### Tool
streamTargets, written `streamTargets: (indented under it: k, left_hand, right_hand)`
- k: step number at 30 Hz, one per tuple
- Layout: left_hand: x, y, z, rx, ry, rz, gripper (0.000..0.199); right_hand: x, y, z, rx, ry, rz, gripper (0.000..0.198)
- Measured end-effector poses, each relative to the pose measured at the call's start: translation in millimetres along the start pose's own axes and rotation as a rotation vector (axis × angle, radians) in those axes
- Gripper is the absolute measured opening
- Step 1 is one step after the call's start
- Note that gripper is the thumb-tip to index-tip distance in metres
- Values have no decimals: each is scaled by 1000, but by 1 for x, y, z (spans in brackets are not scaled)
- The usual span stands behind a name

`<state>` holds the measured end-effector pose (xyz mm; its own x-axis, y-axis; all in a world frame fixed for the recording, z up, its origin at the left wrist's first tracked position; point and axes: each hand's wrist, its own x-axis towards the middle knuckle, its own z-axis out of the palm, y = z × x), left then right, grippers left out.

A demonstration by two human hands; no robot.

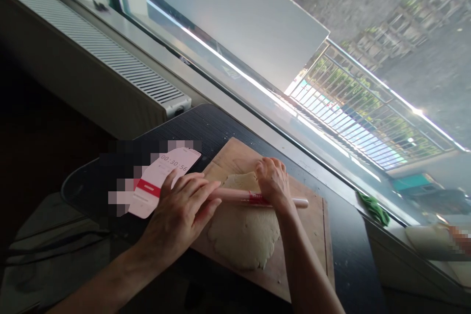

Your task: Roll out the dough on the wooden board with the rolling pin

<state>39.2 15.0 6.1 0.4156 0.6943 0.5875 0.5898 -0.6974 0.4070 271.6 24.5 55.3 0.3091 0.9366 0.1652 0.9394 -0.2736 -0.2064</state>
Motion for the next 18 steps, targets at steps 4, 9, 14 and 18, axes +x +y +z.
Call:
streamTargets:
  k: [4,9,14,18]
  left_hand:
    - [-15,9,-8,-37,-12,63,33]
    - [-31,23,-15,-77,-72,109,34]
    - [-17,18,-9,-38,-61,73,34]
    - [-14,16,-12,-23,-40,67,35]
  right_hand:
    - [-65,5,-2,-51,38,-6,43]
    - [-133,13,-3,-135,106,-115,43]
    - [-73,4,-7,-83,-25,-13,44]
    - [-58,-1,-6,-59,10,-14,45]
